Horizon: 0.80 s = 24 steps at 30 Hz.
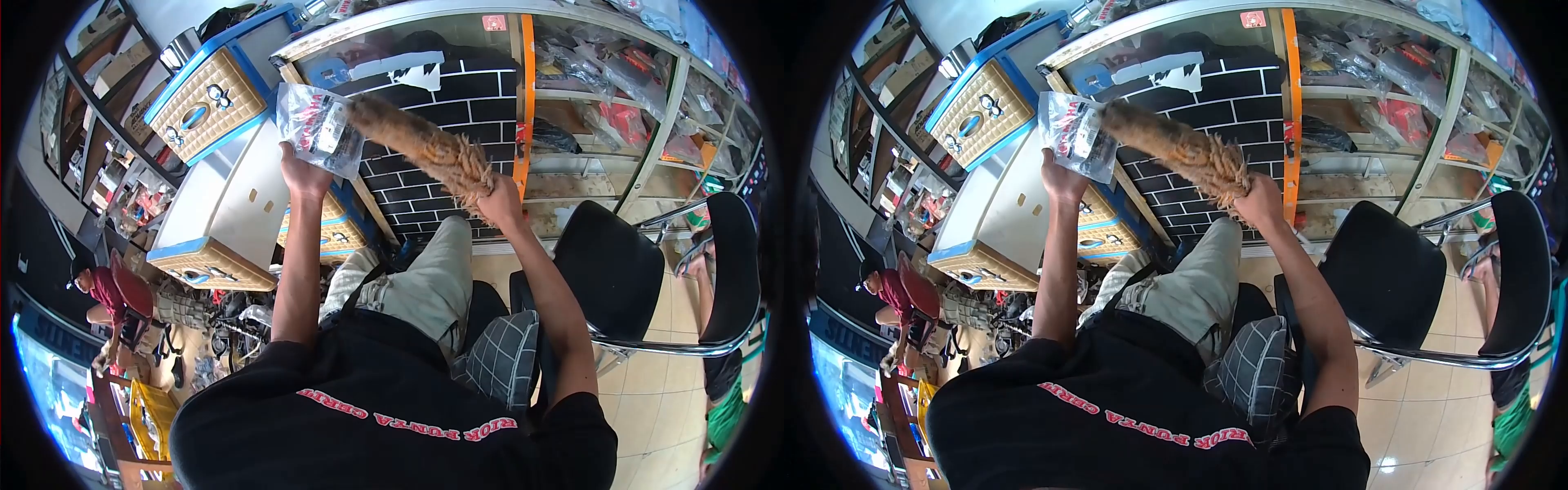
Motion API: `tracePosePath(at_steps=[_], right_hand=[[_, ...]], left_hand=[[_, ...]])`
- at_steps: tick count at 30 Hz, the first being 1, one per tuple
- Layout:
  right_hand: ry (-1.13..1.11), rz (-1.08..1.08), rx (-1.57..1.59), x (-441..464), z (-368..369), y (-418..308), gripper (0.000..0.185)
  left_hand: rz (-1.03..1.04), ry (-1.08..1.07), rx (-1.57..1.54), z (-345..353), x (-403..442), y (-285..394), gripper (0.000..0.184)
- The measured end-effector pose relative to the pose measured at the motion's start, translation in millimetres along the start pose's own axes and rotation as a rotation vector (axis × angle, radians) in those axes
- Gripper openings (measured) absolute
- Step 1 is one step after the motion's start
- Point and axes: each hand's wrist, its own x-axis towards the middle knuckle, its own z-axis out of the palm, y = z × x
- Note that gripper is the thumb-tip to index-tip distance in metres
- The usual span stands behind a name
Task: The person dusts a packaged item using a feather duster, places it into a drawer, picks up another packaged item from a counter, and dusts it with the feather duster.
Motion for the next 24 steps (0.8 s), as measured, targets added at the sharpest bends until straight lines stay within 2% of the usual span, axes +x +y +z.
tracePosePath(at_steps=[4,5,6,8,9,11,12,14,16,18,20,22,24], right_hand=[[-0.074,-0.223,-0.035,4.0,-17.9,-3.3,0.033],[-0.073,-0.206,-0.074,3.3,-23.3,-6.0,0.034],[-0.074,-0.205,-0.074,2.6,-22.3,-6.0,0.034],[0.031,-0.052,-0.056,2.4,-16.6,-5.0,0.034],[0.030,-0.042,-0.014,2.5,-13.6,-4.2,0.035],[-0.083,-0.120,0.004,4.1,-12.9,-0.8,0.033],[-0.120,-0.209,-0.087,2.4,-21.4,-10.7,0.032],[-0.088,-0.196,-0.075,-0.2,-22.7,-13.4,0.031],[-0.059,-0.182,-0.061,-1.5,-18.1,-10.5,0.030],[0.012,0.007,-0.028,-0.5,-6.0,-2.8,0.030],[0.009,-0.050,-0.015,1.4,-4.2,2.7,0.029],[-0.084,-0.216,-0.064,1.9,-16.0,-6.6,0.028],[-0.012,-0.224,-0.019,0.5,-19.6,-11.3,0.028]], left_hand=[[0.016,0.028,0.056,5.6,-1.1,1.4,0.061],[0.031,0.042,0.099,6.6,-1.6,1.3,0.061],[-0.013,-0.025,0.009,5.7,-1.6,2.6,0.061],[-0.028,-0.001,0.016,3.9,-1.8,1.5,0.061],[-0.043,0.021,0.024,5.1,-2.3,1.5,0.061],[-0.022,0.034,0.072,6.5,-1.2,1.2,0.061],[-0.001,0.054,0.119,6.6,-1.4,0.4,0.061],[0.020,0.075,0.167,5.7,-2.3,0.0,0.061],[-0.023,0.027,0.040,6.1,-4.5,0.3,0.061],[-0.012,0.050,0.049,7.7,-5.6,0.2,0.061],[-0.001,0.071,0.057,6.5,-4.4,0.6,0.060],[-0.021,-0.007,0.045,0.9,-3.9,2.9,0.061],[-0.026,0.009,0.047,0.7,-5.0,3.0,0.061]])
